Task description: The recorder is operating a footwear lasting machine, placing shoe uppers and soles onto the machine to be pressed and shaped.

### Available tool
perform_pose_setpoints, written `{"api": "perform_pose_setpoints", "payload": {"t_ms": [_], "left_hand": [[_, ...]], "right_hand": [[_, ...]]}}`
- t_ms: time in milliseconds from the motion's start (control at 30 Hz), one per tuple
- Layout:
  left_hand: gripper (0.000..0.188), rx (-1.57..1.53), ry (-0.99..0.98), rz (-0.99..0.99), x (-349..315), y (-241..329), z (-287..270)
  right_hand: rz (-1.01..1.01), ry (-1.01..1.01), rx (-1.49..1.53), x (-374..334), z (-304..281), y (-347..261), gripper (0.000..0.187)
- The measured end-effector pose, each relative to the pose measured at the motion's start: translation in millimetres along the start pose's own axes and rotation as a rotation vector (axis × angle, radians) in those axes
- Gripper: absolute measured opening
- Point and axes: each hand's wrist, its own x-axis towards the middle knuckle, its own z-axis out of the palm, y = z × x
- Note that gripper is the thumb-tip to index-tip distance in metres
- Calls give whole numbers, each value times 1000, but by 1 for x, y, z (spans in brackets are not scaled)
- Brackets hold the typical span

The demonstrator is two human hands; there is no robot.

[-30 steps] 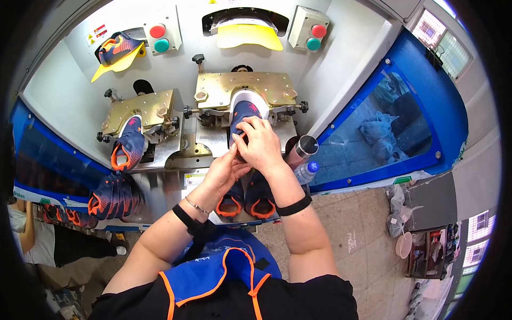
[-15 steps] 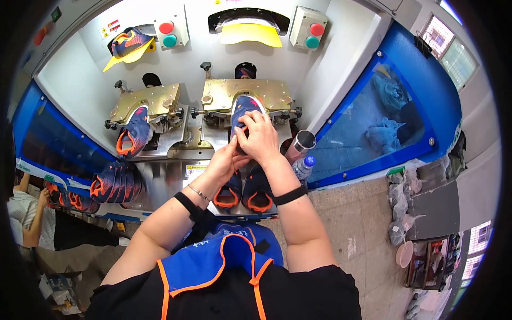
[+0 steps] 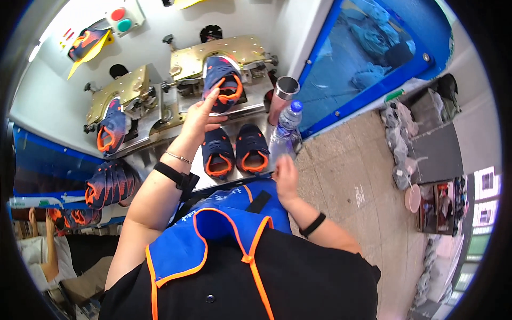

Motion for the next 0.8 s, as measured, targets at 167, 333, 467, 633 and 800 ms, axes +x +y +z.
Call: {"api": "perform_pose_setpoints", "payload": {"t_ms": [167, 333, 467, 633, 800], "left_hand": [[72, 20, -4, -42, 13, -4, 10], [62, -72, -55, -14, 12, -7, 6], [58, -170, -94, 22, 3, -8, 3], [44, -399, -167, -41, -29, -41, 7], [37, -445, -235, 40, -13, -23, 0]], "right_hand": [[847, 135, 676, -4, -61, 81, 95], [778, 254, 741, 2, -18, 53, 90], [531, 306, 293, -28, -22, 47, 63], [-114, 102, -150, -24, 14, -20, 31], [-1004, -130, -607, 20, 114, -145, 21]]}}
